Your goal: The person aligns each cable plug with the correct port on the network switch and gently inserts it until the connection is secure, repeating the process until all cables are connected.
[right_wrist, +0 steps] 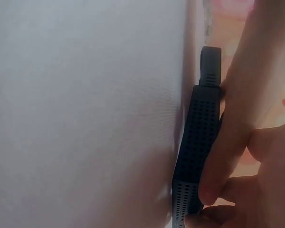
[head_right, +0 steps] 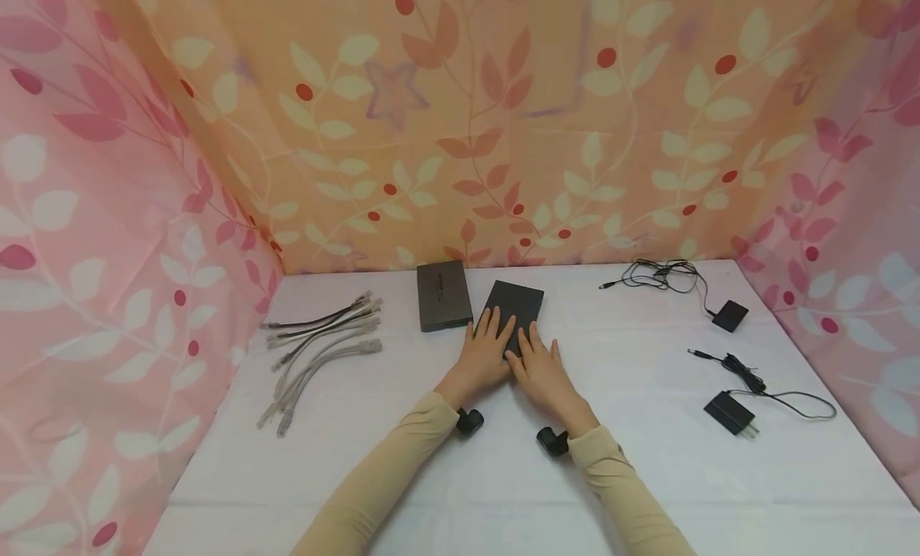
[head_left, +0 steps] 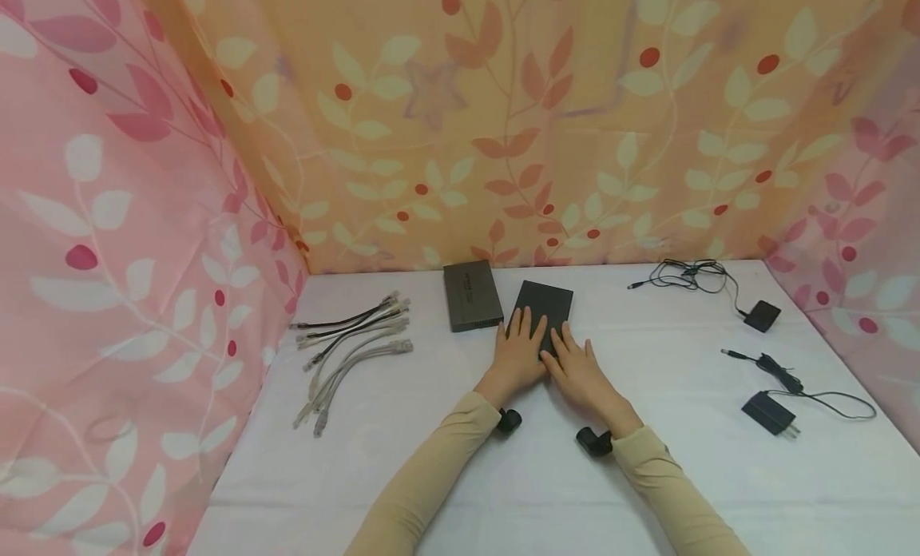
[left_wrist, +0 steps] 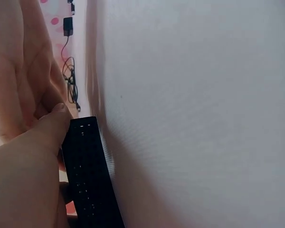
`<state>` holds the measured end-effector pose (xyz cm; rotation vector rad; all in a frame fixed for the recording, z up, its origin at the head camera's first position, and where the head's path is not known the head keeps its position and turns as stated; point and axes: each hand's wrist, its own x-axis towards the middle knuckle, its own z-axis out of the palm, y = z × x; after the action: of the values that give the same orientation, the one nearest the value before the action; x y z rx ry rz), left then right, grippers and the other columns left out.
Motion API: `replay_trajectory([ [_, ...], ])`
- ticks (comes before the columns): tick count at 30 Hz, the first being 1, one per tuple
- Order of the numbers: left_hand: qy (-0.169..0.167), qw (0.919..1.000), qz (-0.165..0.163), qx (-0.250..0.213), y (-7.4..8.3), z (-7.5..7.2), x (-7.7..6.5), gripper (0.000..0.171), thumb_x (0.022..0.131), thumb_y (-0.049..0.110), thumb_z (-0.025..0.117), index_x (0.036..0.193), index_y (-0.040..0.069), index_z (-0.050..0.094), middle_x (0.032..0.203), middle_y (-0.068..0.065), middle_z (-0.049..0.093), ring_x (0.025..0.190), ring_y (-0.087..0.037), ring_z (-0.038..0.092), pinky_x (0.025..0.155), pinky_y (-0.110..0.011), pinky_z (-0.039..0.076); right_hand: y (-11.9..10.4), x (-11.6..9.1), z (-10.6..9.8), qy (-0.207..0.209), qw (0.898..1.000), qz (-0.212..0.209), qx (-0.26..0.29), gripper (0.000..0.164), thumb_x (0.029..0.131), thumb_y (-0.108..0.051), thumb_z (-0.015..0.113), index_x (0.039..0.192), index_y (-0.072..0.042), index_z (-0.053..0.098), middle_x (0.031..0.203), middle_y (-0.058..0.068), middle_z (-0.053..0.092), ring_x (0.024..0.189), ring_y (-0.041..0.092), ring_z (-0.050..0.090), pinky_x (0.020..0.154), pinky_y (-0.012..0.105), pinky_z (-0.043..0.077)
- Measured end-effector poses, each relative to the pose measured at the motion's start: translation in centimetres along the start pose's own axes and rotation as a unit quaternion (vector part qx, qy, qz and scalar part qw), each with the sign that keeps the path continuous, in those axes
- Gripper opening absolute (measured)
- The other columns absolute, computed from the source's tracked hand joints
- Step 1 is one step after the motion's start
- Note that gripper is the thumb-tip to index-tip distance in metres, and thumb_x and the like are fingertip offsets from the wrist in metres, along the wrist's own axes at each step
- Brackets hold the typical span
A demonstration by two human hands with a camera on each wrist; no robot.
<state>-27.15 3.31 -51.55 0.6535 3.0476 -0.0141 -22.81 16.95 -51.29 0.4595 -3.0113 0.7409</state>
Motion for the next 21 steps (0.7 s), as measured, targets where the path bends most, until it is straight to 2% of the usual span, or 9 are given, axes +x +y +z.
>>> replay_trajectory([
  [8, -0.008, 0.9992, -0.018, 0.034, 0.7, 0.1, 0.5, 0.070, 0.092, 0.053, 0.037, 0.150, 0.026, 0.008, 0.156, -0.010, 0.005, 0.143, -0.028, 0.003, 0.110, -0.054, 0.017, 0.1, 0.0, -0.4, -0.006, 1.000, 0.009, 0.028, 0.064, 0.101, -0.041, 0.030, 0.143, 0.006, 0.024, 0.150, 0.028, 0.008, 0.137, 0.040, 0.018, 0.107, 0.063, 0.003],
  [13, -0.001, 0.9993, -0.025, 0.029, 1.0, 0.0, 0.5, 0.072, 0.091, 0.057, 0.038, 0.150, 0.025, 0.013, 0.156, -0.011, 0.010, 0.143, -0.029, 0.007, 0.109, -0.055, 0.020, 0.6, 0.0, -0.6, -0.013, 0.999, 0.008, 0.046, 0.063, 0.101, -0.043, 0.027, 0.144, 0.003, 0.025, 0.151, 0.025, 0.008, 0.138, 0.039, 0.016, 0.106, 0.064, 0.003],
  [18, 0.008, 0.9995, -0.028, 0.015, 1.0, 0.0, 0.4, 0.082, 0.084, 0.069, 0.039, 0.149, 0.024, 0.017, 0.155, -0.012, 0.013, 0.142, -0.030, 0.010, 0.107, -0.056, 0.022, 1.1, 0.0, -1.1, 0.003, 0.998, -0.003, 0.070, 0.059, 0.101, -0.041, 0.028, 0.140, 0.003, 0.035, 0.149, 0.025, 0.020, 0.137, 0.039, 0.022, 0.104, 0.066, 0.008],
  [21, 0.010, 0.9998, -0.016, -0.003, 0.6, 0.1, 0.2, 0.086, 0.082, 0.073, 0.039, 0.149, 0.024, 0.017, 0.155, -0.013, 0.012, 0.142, -0.030, 0.009, 0.108, -0.056, 0.020, 1.4, 0.1, -1.6, 0.018, 0.997, -0.011, 0.080, 0.056, 0.101, -0.038, 0.030, 0.137, 0.004, 0.040, 0.146, 0.026, 0.027, 0.135, 0.041, 0.026, 0.103, 0.067, 0.012],
])
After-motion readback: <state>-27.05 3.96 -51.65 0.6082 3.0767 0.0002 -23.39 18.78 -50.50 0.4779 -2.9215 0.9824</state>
